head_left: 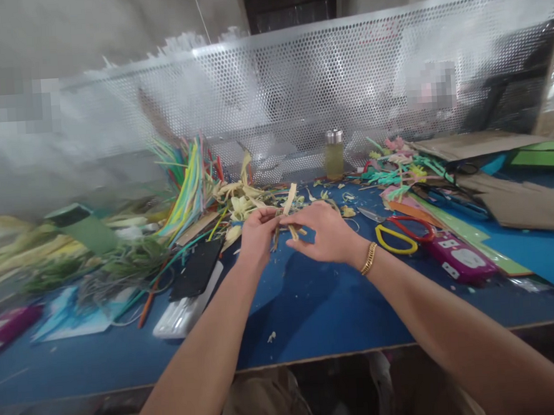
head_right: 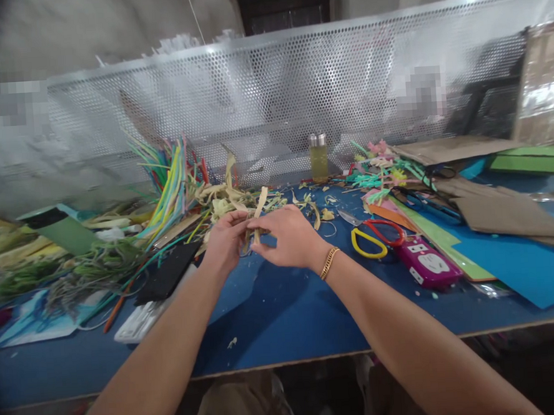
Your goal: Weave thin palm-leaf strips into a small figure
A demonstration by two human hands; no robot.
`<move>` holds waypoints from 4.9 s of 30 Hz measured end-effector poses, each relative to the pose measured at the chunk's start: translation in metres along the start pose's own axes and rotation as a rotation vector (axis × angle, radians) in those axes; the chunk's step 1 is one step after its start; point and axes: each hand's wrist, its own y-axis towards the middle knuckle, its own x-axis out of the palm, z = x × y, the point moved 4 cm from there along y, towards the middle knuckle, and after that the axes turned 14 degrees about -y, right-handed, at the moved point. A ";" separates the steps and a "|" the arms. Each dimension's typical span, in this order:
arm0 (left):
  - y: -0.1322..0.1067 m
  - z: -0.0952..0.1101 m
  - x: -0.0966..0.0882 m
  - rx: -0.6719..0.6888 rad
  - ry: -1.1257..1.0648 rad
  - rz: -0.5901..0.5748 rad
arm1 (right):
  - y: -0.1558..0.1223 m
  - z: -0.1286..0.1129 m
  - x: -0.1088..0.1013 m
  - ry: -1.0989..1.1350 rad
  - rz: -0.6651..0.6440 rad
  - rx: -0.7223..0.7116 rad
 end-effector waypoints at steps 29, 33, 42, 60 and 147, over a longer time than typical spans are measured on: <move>-0.014 -0.009 0.016 -0.028 0.029 -0.114 | 0.000 0.017 0.011 0.207 0.102 0.370; -0.012 -0.013 0.013 -0.028 0.035 -0.072 | 0.000 0.013 0.010 0.073 0.102 0.373; -0.014 -0.009 0.014 -0.006 0.060 -0.036 | -0.003 0.007 0.012 -0.012 0.093 0.355; -0.012 -0.008 0.012 0.083 0.165 -0.049 | -0.007 0.019 0.019 0.240 0.066 0.585; -0.008 -0.005 0.013 0.079 0.269 -0.265 | -0.002 0.018 -0.001 -0.115 -0.022 0.519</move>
